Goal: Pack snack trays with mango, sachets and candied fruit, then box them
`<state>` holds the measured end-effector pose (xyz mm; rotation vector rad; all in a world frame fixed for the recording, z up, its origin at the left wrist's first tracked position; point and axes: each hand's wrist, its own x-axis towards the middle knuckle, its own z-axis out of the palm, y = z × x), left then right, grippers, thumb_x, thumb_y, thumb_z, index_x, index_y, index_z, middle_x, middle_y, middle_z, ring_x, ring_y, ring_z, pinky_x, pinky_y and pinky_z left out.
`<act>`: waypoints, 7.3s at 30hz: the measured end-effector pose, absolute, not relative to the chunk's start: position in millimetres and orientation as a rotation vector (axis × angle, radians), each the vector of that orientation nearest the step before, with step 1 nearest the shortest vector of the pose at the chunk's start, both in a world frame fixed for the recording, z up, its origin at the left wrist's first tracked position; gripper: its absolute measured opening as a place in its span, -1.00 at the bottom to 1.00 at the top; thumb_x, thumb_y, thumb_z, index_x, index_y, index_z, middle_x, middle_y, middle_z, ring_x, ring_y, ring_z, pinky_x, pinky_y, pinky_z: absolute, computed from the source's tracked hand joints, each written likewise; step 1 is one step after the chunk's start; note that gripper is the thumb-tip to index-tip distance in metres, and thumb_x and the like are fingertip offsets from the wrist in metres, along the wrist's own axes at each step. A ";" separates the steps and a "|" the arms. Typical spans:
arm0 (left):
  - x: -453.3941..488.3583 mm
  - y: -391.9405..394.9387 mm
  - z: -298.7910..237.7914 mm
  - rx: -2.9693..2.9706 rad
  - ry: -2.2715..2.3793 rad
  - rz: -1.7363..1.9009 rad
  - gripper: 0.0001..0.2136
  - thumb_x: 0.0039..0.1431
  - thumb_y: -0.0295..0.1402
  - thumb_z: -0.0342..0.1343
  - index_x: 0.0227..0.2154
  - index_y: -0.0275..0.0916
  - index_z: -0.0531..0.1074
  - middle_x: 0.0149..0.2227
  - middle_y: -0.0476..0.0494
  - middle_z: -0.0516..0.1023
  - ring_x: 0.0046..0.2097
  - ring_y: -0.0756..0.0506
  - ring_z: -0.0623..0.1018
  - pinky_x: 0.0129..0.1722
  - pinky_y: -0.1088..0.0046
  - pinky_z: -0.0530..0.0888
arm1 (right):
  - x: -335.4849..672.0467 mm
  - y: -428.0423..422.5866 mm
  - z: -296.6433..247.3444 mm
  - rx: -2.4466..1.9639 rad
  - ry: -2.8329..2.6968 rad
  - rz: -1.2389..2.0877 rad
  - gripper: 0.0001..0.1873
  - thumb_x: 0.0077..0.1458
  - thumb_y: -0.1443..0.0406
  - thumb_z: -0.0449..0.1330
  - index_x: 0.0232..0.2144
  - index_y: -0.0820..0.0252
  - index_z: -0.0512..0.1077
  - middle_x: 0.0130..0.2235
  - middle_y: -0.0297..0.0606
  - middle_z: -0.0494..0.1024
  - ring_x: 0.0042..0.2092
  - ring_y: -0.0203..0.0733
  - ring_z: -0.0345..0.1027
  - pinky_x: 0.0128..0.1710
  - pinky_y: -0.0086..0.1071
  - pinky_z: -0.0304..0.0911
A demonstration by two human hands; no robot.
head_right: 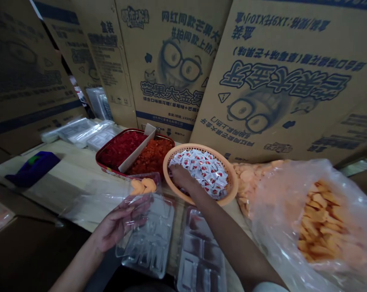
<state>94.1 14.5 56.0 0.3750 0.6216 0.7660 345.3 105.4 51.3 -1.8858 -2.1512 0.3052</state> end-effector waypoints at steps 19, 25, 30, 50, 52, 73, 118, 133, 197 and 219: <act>90.7 30.0 47.6 0.441 0.433 0.779 -0.64 -0.06 -0.69 0.05 -0.19 -0.22 0.36 0.03 -0.20 0.39 0.07 -0.25 0.36 0.03 0.01 0.27 | 326.5 60.5 116.3 -1.461 -1.194 1.315 -0.74 -0.28 0.25 0.27 -0.44 0.16 0.35 -0.57 -0.46 0.33 -0.57 -0.40 0.15 -0.58 -0.51 0.09; 90.9 25.8 45.8 0.448 0.316 0.784 -0.49 -0.14 -0.77 0.03 -0.11 -0.17 0.34 -0.19 -0.11 0.53 -0.01 -0.20 0.44 0.05 -0.10 0.20 | 269.0 47.7 127.5 -1.485 -1.693 1.331 -0.85 -0.18 0.28 0.17 -0.45 0.20 0.38 -0.52 -0.43 0.36 -0.52 -0.38 0.16 -0.53 -0.50 0.08; 86.3 22.4 46.4 0.451 0.345 0.794 -0.38 -0.16 -0.77 0.03 0.01 -0.17 0.25 -0.20 -0.13 0.54 -0.08 -0.16 0.49 0.05 -0.09 0.20 | 256.3 44.8 134.2 -1.516 -1.919 1.235 -0.85 -0.09 0.34 0.09 -0.39 0.22 0.39 -0.46 -0.37 0.39 -0.48 -0.34 0.19 -0.51 -0.48 0.11; 63.3 11.6 54.0 0.399 0.410 0.824 -0.44 -0.17 -0.78 0.00 -0.07 -0.18 0.33 -0.09 -0.11 0.50 0.00 -0.19 0.44 0.09 -0.09 0.15 | 309.3 41.8 134.0 -1.674 -2.097 0.529 -0.84 0.05 0.32 -0.01 -0.42 0.17 0.38 -0.35 -0.27 0.47 -0.30 -0.19 0.29 -0.31 -0.42 0.14; 61.4 11.1 51.8 0.376 0.433 0.834 -0.41 -0.17 -0.78 0.00 -0.04 -0.17 0.31 -0.12 -0.10 0.52 -0.04 -0.17 0.47 0.09 -0.07 0.16 | 314.1 41.1 130.6 -1.702 -2.104 0.493 -0.84 0.04 0.33 0.00 -0.42 0.18 0.38 -0.36 -0.26 0.47 -0.31 -0.19 0.29 -0.30 -0.41 0.14; -4.9 2.5 46.1 0.264 0.561 1.071 -0.37 -0.07 -0.71 -0.02 0.08 -0.06 0.18 -0.09 -0.12 0.51 -0.01 -0.20 0.44 0.07 -0.09 0.18 | 247.2 148.8 86.0 -1.979 -2.199 0.251 -0.76 0.01 0.35 0.13 -0.20 0.23 0.35 -0.15 -0.13 0.36 -0.08 -0.12 0.23 -0.13 -0.36 0.13; -9.8 137.2 17.8 0.200 0.618 1.841 -0.53 -0.24 -0.69 0.07 -0.22 -0.12 0.37 -0.15 -0.05 0.51 -0.10 -0.16 0.49 -0.03 0.06 0.38 | 130.1 238.7 102.8 -1.356 -2.361 1.362 -0.93 0.03 0.44 0.07 -0.40 0.24 0.34 -0.64 -0.49 0.28 -0.68 -0.46 0.18 -0.76 -0.62 0.01; -12.7 137.3 19.8 0.146 0.566 1.824 -0.46 -0.24 -0.72 0.06 -0.15 -0.07 0.34 -0.18 -0.02 0.51 -0.14 -0.12 0.51 -0.04 0.03 0.37 | 131.6 236.5 97.1 -1.339 -2.293 1.365 -0.79 0.00 0.50 0.06 -0.32 0.26 0.42 -0.70 -0.51 0.27 -0.64 -0.44 0.19 -0.68 -0.62 0.01; -21.8 140.8 18.8 0.155 0.733 2.015 -0.60 -0.18 -0.69 0.03 -0.29 -0.07 0.37 -0.26 0.06 0.55 -0.04 -0.14 0.47 -0.04 0.03 0.39 | 112.6 271.4 60.1 -1.459 -3.119 0.401 -0.71 -0.09 0.50 0.09 -0.28 0.37 0.51 -0.18 0.09 0.51 -0.12 -0.06 0.40 -0.22 -0.40 0.26; -6.9 118.3 41.4 0.135 0.656 1.946 -0.55 -0.22 -0.69 0.02 -0.24 -0.10 0.37 -0.23 0.03 0.54 -0.15 -0.11 0.52 -0.10 0.12 0.43 | 139.3 200.6 104.7 -1.152 -2.236 1.145 -0.90 -0.07 0.36 0.19 -0.41 0.29 0.44 -0.48 -0.36 0.47 -0.46 -0.38 0.29 -0.47 -0.53 0.18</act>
